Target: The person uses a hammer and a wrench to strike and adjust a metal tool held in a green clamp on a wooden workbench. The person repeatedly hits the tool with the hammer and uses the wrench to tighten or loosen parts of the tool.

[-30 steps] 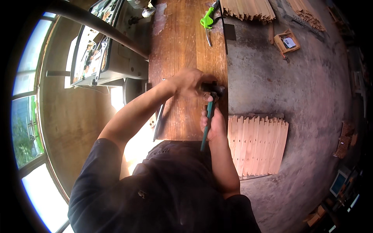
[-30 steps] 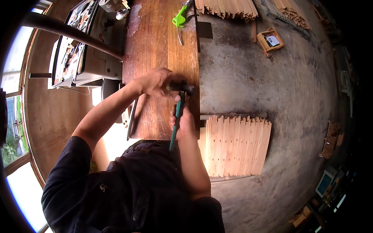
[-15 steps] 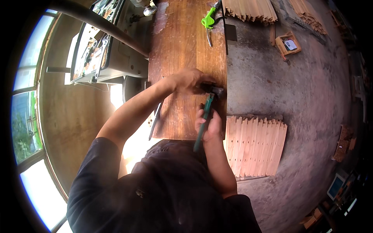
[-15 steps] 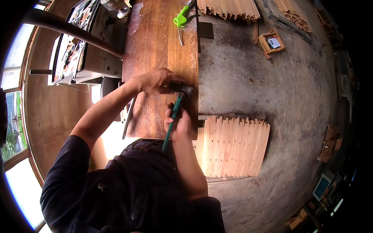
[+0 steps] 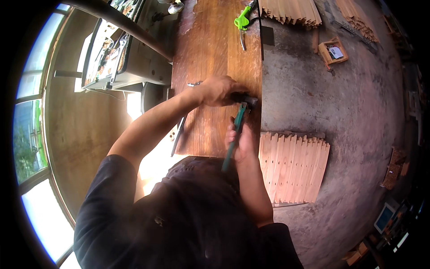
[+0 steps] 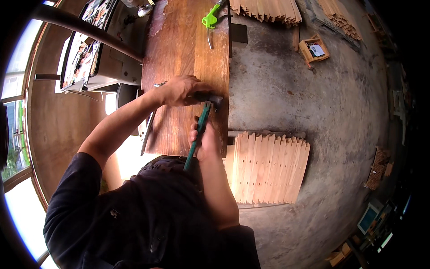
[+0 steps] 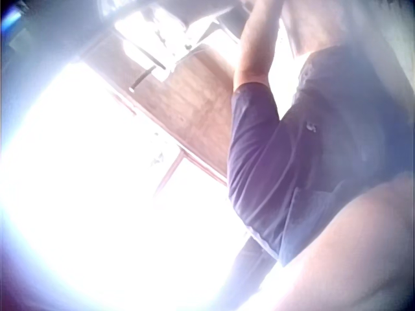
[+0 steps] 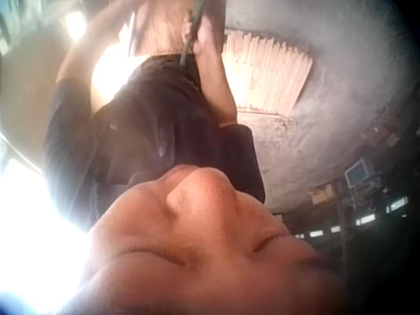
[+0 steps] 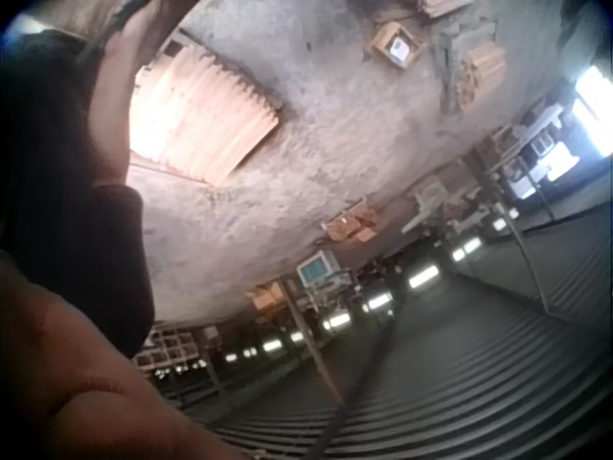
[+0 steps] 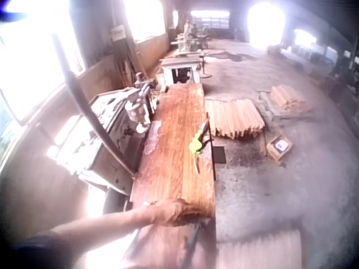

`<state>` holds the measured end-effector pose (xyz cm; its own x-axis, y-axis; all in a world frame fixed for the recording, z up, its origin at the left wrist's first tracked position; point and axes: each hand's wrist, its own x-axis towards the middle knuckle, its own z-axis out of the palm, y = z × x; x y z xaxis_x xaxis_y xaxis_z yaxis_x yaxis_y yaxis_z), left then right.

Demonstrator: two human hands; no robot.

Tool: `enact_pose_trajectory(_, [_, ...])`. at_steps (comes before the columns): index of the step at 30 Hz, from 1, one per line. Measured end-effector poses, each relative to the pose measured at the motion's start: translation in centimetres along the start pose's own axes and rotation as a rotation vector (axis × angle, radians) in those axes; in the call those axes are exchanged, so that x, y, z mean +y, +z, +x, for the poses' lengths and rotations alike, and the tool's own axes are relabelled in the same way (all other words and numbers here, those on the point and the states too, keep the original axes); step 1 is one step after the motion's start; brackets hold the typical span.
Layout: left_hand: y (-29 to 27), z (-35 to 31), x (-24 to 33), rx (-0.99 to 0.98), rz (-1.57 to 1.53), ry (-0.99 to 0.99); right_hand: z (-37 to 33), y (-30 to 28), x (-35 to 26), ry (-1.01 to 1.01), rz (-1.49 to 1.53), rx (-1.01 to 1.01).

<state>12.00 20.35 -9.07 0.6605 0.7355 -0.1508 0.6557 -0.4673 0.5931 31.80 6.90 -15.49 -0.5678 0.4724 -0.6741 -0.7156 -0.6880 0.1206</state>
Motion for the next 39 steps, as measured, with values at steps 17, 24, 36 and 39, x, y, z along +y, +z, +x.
enact_pose_trajectory(17, [1.3,0.4,0.2,0.049,0.223,-0.205,-2.2,4.6,0.0,-0.132,-0.328,0.115])
enact_pose_trajectory(24, [2.0,0.5,-0.1,0.027,0.333,-0.242,-2.3,3.6,-0.1,-0.256,-0.613,0.101])
enact_pose_trajectory(36, [2.8,0.1,0.1,0.085,0.355,-0.254,-2.3,4.5,-0.6,-0.179,-0.633,0.195])
enact_pose_trajectory(39, [3.6,0.0,-0.4,0.134,0.368,-0.251,-2.6,5.4,-1.2,-0.076,-0.447,0.181])
